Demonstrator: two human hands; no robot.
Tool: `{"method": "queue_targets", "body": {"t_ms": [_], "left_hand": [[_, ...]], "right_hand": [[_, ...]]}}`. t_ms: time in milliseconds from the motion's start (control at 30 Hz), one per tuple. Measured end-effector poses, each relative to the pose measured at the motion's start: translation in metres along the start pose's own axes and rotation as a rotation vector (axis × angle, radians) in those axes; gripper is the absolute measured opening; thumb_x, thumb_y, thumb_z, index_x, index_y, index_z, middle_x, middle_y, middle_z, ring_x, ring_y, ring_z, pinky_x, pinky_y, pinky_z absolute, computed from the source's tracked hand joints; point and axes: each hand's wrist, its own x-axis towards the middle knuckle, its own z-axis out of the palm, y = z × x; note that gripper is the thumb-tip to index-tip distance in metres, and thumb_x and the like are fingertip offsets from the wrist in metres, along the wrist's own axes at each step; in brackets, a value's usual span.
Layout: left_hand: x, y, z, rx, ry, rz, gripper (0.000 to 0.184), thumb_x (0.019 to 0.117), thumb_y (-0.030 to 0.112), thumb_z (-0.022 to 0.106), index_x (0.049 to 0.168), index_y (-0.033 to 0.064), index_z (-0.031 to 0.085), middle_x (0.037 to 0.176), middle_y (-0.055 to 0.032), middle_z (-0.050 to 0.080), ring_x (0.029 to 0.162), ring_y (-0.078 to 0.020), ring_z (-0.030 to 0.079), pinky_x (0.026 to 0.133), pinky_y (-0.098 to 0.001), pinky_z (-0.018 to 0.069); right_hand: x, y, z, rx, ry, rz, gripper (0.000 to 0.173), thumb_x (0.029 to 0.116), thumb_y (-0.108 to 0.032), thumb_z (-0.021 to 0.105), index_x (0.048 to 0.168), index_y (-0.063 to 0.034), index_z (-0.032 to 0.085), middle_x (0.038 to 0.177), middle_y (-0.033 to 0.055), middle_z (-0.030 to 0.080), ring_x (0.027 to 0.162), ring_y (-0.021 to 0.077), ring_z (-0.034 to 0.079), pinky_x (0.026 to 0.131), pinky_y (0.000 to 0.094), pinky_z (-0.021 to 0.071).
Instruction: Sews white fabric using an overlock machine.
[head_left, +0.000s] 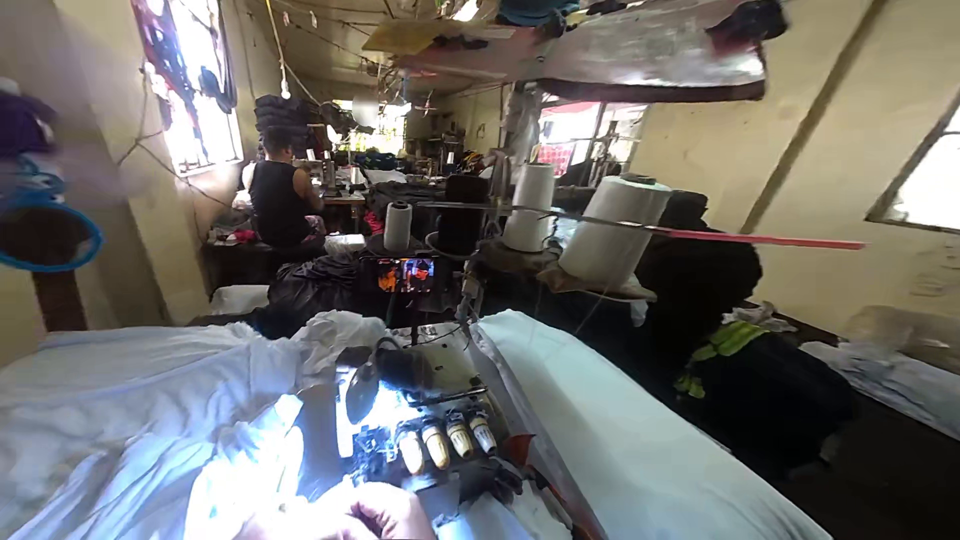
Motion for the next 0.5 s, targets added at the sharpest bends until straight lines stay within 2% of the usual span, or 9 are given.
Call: {"method": "queue_targets", "body": {"t_ms": [100,167,233,300,367,400,433,467,500], "left_hand": [[0.003,-0.019,-0.017,0.414,-0.042,-0.072,0.022,0.0990,0.027,0.063,0.101,0.0098,0.077,0.098,-0.0135,0.075,0.099,-0.0377,0.071,0.093,-0.0654,0.0487],[0.008,-0.028,-0.019,0.414,0.030,0.022,0.016,0.0958,0.028,0.066,0.093,0.0134,0.073,0.092,-0.0071,0.072,0.096,-0.0307,0.070,0.090,-0.0611,0.0512],[0.016,-0.021,-0.019,0.245,0.060,0.109,0.011,0.0949,0.022,0.069,0.094,0.0117,0.071,0.092,-0.0066,0.070,0.095,-0.0279,0.069,0.090,-0.0572,0.0509],[0.024,-0.015,-0.017,0.042,0.009,0.108,0.011,0.0971,0.018,0.066,0.104,0.0094,0.070,0.103,-0.0083,0.070,0.105,-0.0275,0.065,0.098,-0.0549,0.0468],[0.032,-0.019,-0.015,-0.152,-0.105,0.073,0.025,0.1013,0.019,0.060,0.122,0.0065,0.066,0.117,-0.0106,0.069,0.112,-0.0247,0.063,0.101,-0.0480,0.0468],[0.035,-0.020,-0.015,-0.215,-0.183,0.032,0.032,0.1028,0.022,0.057,0.130,0.0060,0.064,0.118,-0.0122,0.069,0.110,-0.0236,0.063,0.099,-0.0448,0.0477],[0.037,-0.020,-0.017,-0.224,-0.258,-0.008,0.036,0.1033,0.027,0.056,0.131,0.0055,0.064,0.115,-0.0131,0.069,0.106,-0.0228,0.065,0.095,-0.0428,0.0504],[0.039,-0.021,-0.019,-0.200,-0.317,-0.025,0.034,0.1026,0.029,0.059,0.122,0.0025,0.068,0.111,-0.0156,0.069,0.104,-0.0258,0.065,0.093,-0.0445,0.0503],[0.041,-0.022,-0.021,-0.169,-0.368,-0.024,0.033,0.1013,0.030,0.061,0.108,-0.0009,0.070,0.105,-0.0180,0.067,0.103,-0.0305,0.062,0.092,-0.0484,0.0464]], "right_hand": [[-0.004,0.003,-0.007,-0.139,-0.207,0.077,0.025,0.0998,-0.014,0.059,0.093,0.0048,0.075,0.086,0.0159,0.072,0.084,0.0217,0.070,0.081,0.0405,0.0560],[-0.002,0.003,-0.012,-0.119,-0.265,0.107,0.032,0.1026,-0.023,0.058,0.090,0.0020,0.075,0.083,0.0119,0.070,0.080,0.0176,0.067,0.077,0.0384,0.0548],[-0.003,-0.001,-0.016,-0.070,-0.313,0.140,0.030,0.1017,-0.026,0.060,0.092,-0.0007,0.074,0.083,0.0068,0.067,0.078,0.0109,0.063,0.074,0.0325,0.0528],[-0.008,-0.009,-0.018,-0.088,-0.313,0.076,0.024,0.0994,-0.021,0.063,0.095,-0.0010,0.076,0.091,0.0077,0.070,0.088,0.0120,0.065,0.083,0.0325,0.0536],[-0.013,-0.019,-0.018,-0.166,-0.235,-0.038,0.020,0.0950,-0.016,0.067,0.091,0.0008,0.077,0.094,0.0133,0.073,0.096,0.0245,0.066,0.091,0.0453,0.0489],[-0.016,-0.020,-0.019,-0.194,-0.210,-0.068,0.020,0.0946,-0.017,0.069,0.091,0.0001,0.077,0.093,0.0133,0.074,0.096,0.0270,0.066,0.091,0.0485,0.0477],[-0.018,-0.021,-0.021,-0.195,-0.211,-0.057,0.020,0.0955,-0.018,0.068,0.092,-0.0005,0.077,0.091,0.0120,0.074,0.092,0.0244,0.066,0.089,0.0461,0.0481],[-0.019,-0.021,-0.024,-0.165,-0.236,-0.008,0.020,0.0962,-0.018,0.068,0.097,-0.0002,0.077,0.090,0.0103,0.073,0.088,0.0186,0.066,0.085,0.0398,0.0515],[-0.020,-0.017,-0.026,-0.104,-0.275,0.073,0.020,0.0974,-0.017,0.066,0.099,-0.0001,0.076,0.089,0.0073,0.071,0.082,0.0103,0.065,0.079,0.0302,0.0539]]}}
